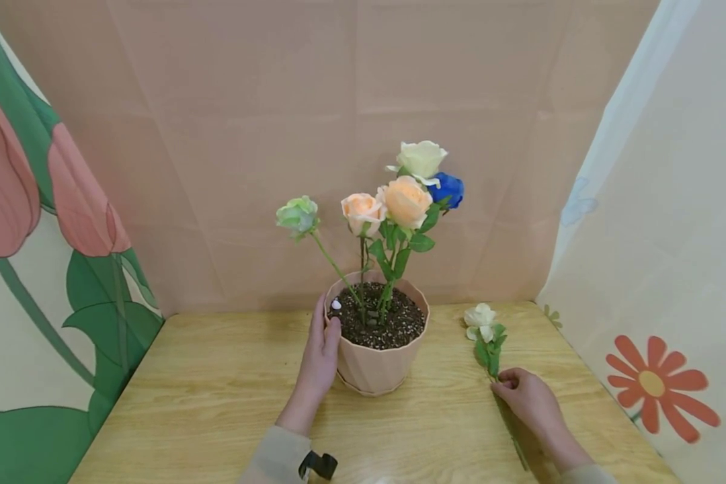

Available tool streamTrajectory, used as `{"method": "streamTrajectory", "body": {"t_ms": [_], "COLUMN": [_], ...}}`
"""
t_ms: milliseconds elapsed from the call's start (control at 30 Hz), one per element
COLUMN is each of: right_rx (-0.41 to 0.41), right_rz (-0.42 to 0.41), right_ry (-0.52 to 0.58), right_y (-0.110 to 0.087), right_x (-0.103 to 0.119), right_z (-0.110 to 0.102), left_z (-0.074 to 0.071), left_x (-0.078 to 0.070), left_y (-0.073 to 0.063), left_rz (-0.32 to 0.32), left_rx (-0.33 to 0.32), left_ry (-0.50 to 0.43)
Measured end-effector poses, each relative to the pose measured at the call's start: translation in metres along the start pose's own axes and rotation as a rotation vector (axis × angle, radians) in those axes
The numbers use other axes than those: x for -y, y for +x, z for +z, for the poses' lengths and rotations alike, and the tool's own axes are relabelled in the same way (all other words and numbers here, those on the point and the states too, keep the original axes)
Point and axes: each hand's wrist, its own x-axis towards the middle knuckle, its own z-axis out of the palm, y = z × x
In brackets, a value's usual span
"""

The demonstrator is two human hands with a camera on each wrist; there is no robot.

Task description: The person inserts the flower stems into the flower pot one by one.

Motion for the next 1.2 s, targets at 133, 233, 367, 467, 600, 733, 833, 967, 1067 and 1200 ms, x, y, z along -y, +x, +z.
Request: {"method": "streamTrajectory", "body": {"t_ms": [133, 233, 367, 467, 600, 733, 833, 967, 1067, 1200], "right_rx": [-0.018, -0.026, -0.021, -0.011, -0.004, -0.010, -0.021, -0.025, -0.018, -0.018], "right_rz": [0.014, 0.016, 0.009, 0.015, 0.026, 0.030, 0.030, 0.036, 0.056, 0.063], "right_ry": [-0.014, -0.021, -0.028, -0.029, -0.029, -0.021, 0.001, 0.053, 0.111, 0.206], "right_y": [0.002, 0.002, 0.001, 0.000, 0.000, 0.000, 0.000, 0.000, 0.000, -0.001], "right_x": [0.001, 0.002, 0.002, 0.002, 0.001, 0.001, 0.001, 0.003, 0.005, 0.014], "right_z": [0.001, 0.002, 0.002, 0.002, 0.003, 0.004, 0.004, 0.002, -0.001, -0.008], "left_z": [-0.001, -0.001, -0.001, 0.000, 0.000, -0.001, -0.001, -0.001, -0.001, 0.000], "left_x": [0.000, 0.000, 0.000, 0.001, 0.002, 0.002, 0.002, 0.002, 0.001, 0.000], "left_y": [0.000, 0.000, -0.001, -0.001, -0.001, -0.001, -0.001, -0.001, -0.001, 0.000], "left_rz": [0.001, -0.003, -0.005, -0.006, -0.007, -0.006, -0.010, -0.011, -0.007, -0.002], "left_rx": [-0.001, 0.000, 0.002, 0.004, 0.006, 0.007, 0.003, 0.001, 0.005, 0.006], "left_ry": [0.001, -0.005, -0.014, -0.012, -0.012, -0.015, -0.013, -0.008, -0.014, -0.015]}}
